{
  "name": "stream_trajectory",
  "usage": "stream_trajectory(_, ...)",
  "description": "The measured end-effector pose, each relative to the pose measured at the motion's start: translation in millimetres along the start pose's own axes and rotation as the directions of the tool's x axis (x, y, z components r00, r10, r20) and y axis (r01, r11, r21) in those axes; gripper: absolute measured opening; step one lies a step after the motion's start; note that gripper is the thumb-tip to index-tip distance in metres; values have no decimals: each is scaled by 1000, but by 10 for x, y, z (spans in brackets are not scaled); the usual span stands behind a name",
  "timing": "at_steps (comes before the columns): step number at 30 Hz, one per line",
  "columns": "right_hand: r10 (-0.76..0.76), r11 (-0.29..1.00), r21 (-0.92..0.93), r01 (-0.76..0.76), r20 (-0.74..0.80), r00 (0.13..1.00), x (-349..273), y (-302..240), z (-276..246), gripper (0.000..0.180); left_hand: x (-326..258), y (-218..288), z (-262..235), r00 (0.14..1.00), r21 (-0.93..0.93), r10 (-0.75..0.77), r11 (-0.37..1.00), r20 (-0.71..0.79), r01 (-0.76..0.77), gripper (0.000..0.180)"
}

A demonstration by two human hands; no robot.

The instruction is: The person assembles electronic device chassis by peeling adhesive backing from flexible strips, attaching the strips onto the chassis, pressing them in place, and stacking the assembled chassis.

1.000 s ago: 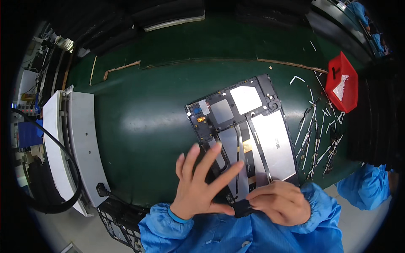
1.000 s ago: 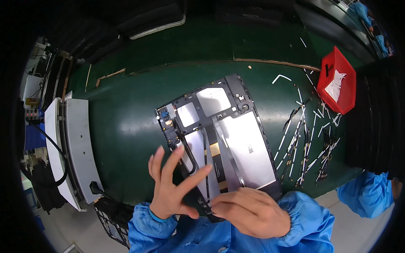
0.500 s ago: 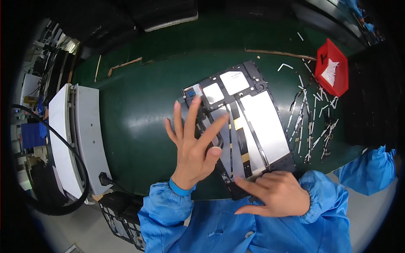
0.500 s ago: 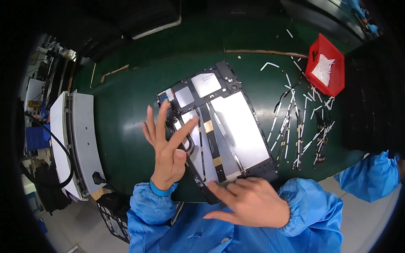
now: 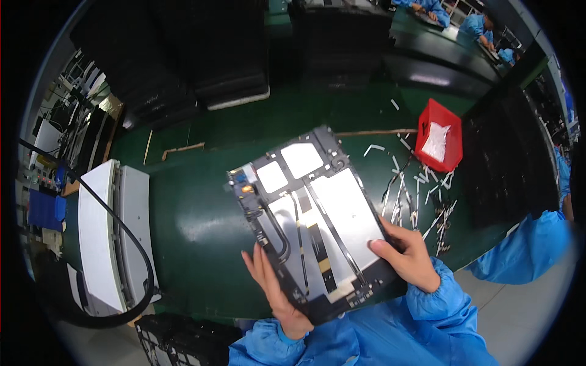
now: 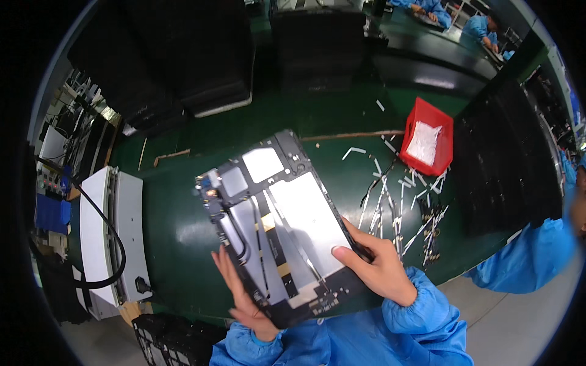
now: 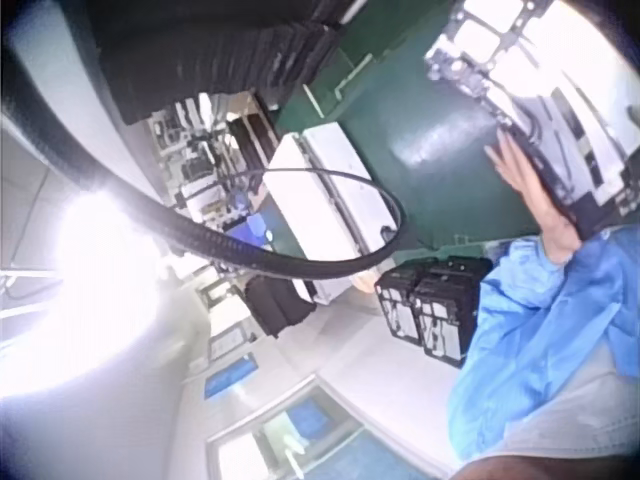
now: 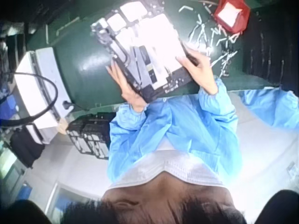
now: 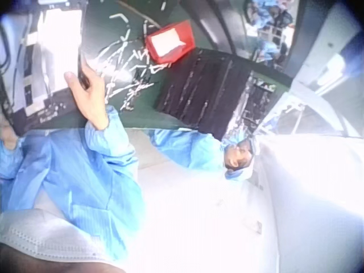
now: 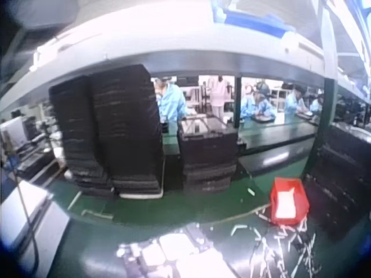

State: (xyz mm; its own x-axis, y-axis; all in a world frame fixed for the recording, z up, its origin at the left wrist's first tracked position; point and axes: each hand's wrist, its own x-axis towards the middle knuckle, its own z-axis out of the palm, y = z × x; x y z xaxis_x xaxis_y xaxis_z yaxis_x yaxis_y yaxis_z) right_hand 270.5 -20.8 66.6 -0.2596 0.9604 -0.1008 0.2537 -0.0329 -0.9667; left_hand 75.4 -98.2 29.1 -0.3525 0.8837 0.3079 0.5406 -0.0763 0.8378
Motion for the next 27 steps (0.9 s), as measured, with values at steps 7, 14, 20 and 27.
stream_trajectory(7, -72, 940, 319, 117, -149, 986, 548, -799, -642, 58, 798, 80, 73, 934, -136, 325, 929, -146, -344, 80)
stream_trajectory(14, -99, 924, 346, 161, -191, 977, 2001, -1378, -1323, 39, 731, -471, 167, 776, 271, 524, 850, -352, -451, 33)
stream_trajectory(20, -219, 925, 285, 253, -147, 965, 3328, -1482, -1566, 32, 873, -571, 192, 812, 252, 449, 891, -372, -377, 27)
stream_trajectory(27, -139, 988, 54, 143, -68, 988, 3773, -1307, -1793, 31, 856, -549, 172, 782, 334, 547, 828, -300, -451, 33)
